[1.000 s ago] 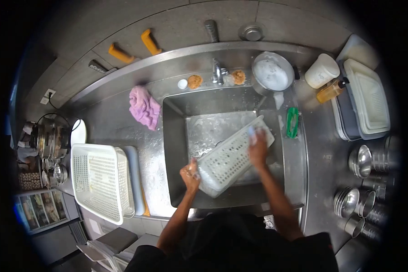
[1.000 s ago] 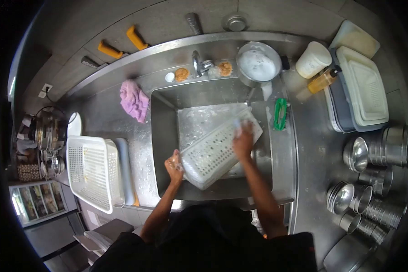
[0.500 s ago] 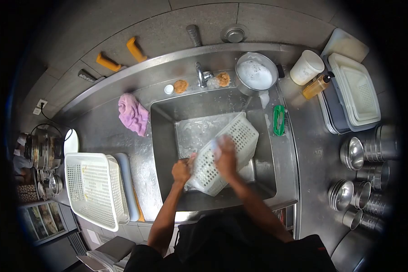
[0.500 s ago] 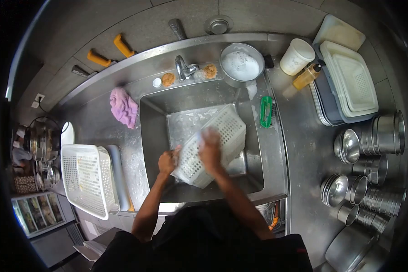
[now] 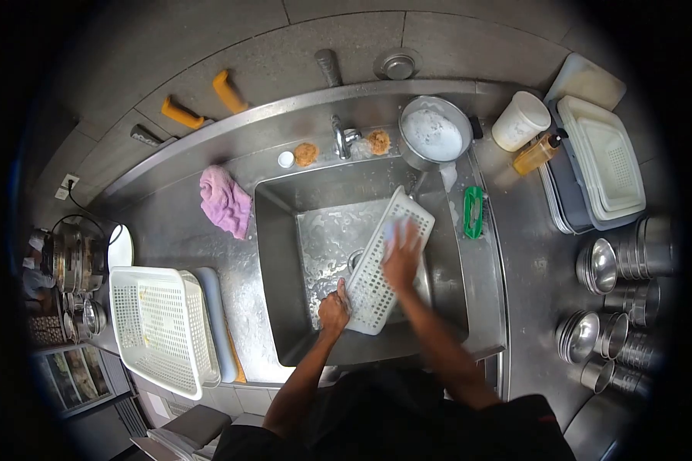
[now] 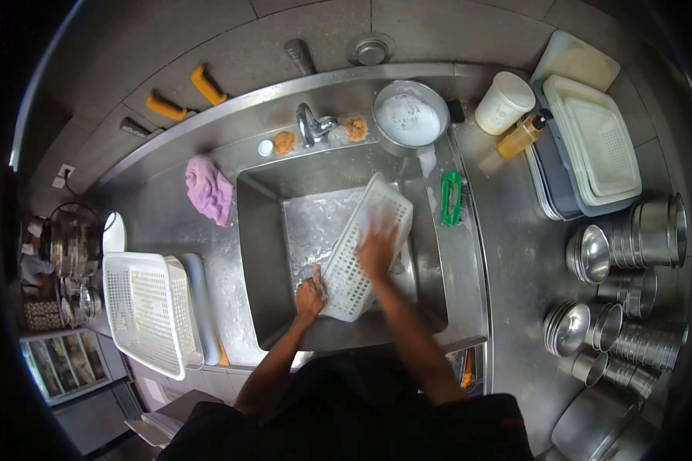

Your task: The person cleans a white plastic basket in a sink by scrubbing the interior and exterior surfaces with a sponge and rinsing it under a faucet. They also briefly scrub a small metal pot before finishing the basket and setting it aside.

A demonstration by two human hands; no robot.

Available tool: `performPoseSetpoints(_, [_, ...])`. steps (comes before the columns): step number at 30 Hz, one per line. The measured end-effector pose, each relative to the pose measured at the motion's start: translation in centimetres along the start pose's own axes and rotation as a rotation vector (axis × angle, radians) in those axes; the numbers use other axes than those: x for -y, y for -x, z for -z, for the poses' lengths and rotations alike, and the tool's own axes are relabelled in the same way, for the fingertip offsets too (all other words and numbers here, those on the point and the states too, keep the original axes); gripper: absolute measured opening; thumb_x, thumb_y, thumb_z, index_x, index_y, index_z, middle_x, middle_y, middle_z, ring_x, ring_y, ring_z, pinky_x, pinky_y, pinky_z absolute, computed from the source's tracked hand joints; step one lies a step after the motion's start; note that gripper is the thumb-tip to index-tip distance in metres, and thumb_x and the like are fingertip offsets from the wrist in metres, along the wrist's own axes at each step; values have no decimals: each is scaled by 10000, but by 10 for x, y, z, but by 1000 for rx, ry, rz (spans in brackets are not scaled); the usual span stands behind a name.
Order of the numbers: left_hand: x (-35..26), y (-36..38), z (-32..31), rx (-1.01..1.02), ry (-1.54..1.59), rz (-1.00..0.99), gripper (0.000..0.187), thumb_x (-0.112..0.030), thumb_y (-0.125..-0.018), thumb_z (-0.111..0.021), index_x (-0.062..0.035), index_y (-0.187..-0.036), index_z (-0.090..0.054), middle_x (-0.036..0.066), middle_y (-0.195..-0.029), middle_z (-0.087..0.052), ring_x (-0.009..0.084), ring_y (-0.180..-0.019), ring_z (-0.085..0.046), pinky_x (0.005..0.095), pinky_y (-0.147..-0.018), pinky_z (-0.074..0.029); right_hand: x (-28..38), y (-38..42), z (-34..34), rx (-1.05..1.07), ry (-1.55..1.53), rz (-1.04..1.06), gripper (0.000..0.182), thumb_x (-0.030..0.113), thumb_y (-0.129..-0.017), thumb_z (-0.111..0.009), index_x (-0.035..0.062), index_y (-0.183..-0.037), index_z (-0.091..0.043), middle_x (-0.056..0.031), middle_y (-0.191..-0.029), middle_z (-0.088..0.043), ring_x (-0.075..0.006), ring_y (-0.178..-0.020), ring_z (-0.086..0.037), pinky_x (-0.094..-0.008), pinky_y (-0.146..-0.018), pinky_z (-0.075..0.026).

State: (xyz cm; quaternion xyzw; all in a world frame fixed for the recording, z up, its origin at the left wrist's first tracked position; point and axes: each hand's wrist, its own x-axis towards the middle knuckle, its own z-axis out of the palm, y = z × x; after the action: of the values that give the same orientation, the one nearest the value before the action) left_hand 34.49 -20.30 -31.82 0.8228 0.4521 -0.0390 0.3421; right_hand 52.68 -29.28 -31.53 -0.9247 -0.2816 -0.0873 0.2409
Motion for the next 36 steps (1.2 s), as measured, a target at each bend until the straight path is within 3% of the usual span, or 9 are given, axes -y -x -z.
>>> performPoseSetpoints(2, [6, -4, -7, 9, -50, 40, 737, -500, -1024, -276, 47, -757, -691, 340, -784, -633, 511, -768, -634, 568, -764, -484, 52, 52, 4, 137, -92, 19, 591, 191, -942, -495, 56, -1491, -321, -237, -1575, -176, -393, -1471, -147, -594, -1151, -143])
performPoseSetpoints(7, [2, 12, -8, 6, -71, 11, 741, -513, -1022, -270, 36, -765, -696, 324, -769, -640, 509, -758, -636, 567, -757, -491, 33, -2, 12, 377, -47, 116, 989, 227, -654, -839, 58, -1484, -327, -207, -1584, -161, -379, -1477, -107, -578, -1180, -83])
performPoseSetpoints(14, [-11, 1, -10, -3, -74, -62, 679, -437, -1037, -287, 32, -730, -669, 302, -698, -626, 482, -658, -626, 578, -642, -479, 23, -10, -3, 90, -122, 145, 539, 88, -688, -762, -9, -1195, -608, -171, -1502, -372, -392, -1420, -278, -491, -1165, -249])
performPoseSetpoints(20, [-9, 1, 8, 74, 47, -141, 526, -346, -1024, -401, 41, -808, -684, 328, -721, -616, 505, -682, -619, 582, -623, -482, 50, 60, 41, 307, -426, 244, 194, 64, -643, -759, 73, -814, -668, -137, -1433, -474, -356, -1414, -316, -584, -1161, -186])
performPoseSetpoints(26, [9, 24, 1, 99, -79, -158, 582, -429, -1023, -365, 28, -864, -687, 319, -709, -615, 497, -679, -622, 577, -643, -478, -47, -70, -27, 99, -323, 30, 292, 55, -769, -696, 59, -1060, -681, -176, -1376, -509, -373, -1275, -466, -459, -1089, -359])
performPoseSetpoints(28, [21, 18, 0, 91, -99, -214, 588, -442, -1023, -353, 15, -864, -688, 309, -700, -619, 488, -681, -626, 566, -657, -482, -61, -74, -57, 315, -440, -359, 308, 68, -800, -704, 46, -1102, -648, -185, -1334, -531, -404, -1196, -516, -434, -1025, -423])
performPoseSetpoints(34, [67, -83, -48, 88, -48, -350, 716, -635, -909, -482, 67, -1030, -563, 356, -889, -630, 522, -848, -618, 568, -724, -484, 51, 59, -47, 167, -885, -190, 314, -12, -788, -655, 24, -1100, -657, -254, -1351, -506, -397, -1235, -506, -425, -1055, -403])
performPoseSetpoints(35, [3, -92, -13, 82, 136, 66, 747, -658, -875, -530, 82, -976, -561, 353, -877, -626, 512, -826, -628, 548, -721, -484, 62, 64, -50, 156, -827, -93, 327, -36, -758, -648, 30, -1078, -665, -247, -1352, -510, -386, -1232, -513, -418, -1049, -410])
performPoseSetpoints(36, [16, -124, -21, -37, 140, 77, 745, -663, -856, -567, 79, -930, -577, 330, -849, -630, 479, -789, -638, 529, -707, -477, 71, 66, -50, 143, -771, 0, 342, -60, -727, -642, 35, -1055, -673, -240, -1352, -514, -375, -1228, -520, -412, -1043, -416])
